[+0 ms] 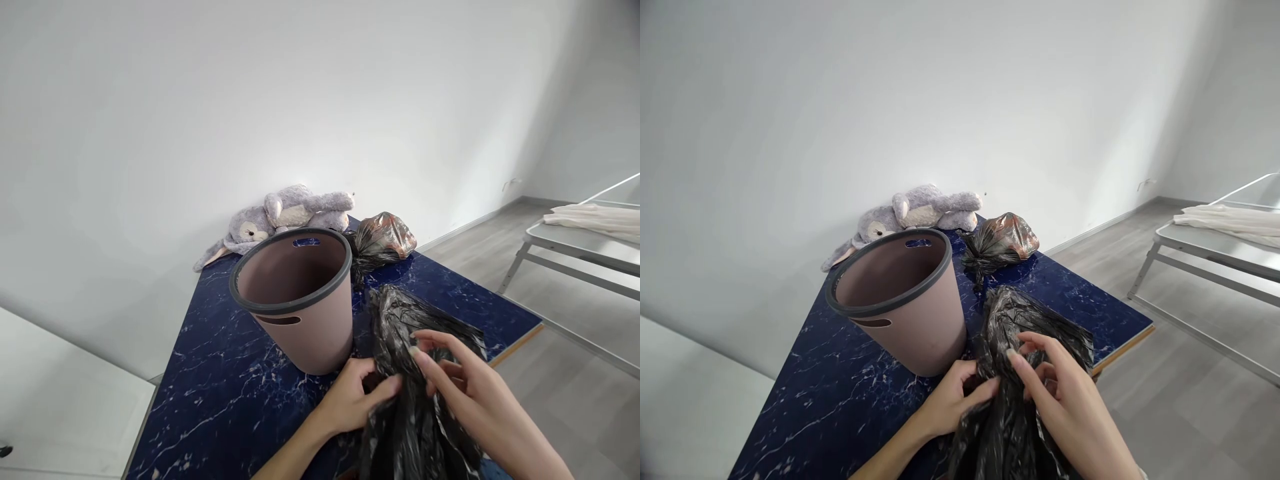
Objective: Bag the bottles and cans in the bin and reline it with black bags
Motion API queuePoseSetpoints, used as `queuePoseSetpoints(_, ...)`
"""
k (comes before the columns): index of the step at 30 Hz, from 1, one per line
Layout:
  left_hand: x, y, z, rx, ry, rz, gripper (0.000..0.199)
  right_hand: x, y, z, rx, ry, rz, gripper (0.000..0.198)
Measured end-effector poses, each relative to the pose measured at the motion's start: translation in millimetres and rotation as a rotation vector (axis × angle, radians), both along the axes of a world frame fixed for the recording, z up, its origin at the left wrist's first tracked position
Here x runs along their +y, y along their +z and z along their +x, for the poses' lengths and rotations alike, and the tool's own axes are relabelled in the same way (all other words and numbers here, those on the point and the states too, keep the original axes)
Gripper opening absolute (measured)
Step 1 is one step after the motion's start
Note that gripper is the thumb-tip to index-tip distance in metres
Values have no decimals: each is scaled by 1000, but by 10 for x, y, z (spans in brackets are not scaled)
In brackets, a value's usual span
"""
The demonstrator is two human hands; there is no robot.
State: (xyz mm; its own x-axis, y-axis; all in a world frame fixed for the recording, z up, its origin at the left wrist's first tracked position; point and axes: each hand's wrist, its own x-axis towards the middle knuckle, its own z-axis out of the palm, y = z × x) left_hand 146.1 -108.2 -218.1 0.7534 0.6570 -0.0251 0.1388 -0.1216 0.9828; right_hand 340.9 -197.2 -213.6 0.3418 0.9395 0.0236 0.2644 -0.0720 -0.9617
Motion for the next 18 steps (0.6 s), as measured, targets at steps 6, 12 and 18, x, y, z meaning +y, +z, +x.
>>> queuePoseSetpoints(6,-38,-1,-30,78,22,103,49,42,-63,-84,-14,101,22,46)
queuePoseSetpoints(12,-35,-108,-46,153,231,54,49,-134,283,-133,202,204,34,48)
queuePoseSetpoints(18,-58,55,-9,53,190,46,43,-244,410,-148,39,605,38,30)
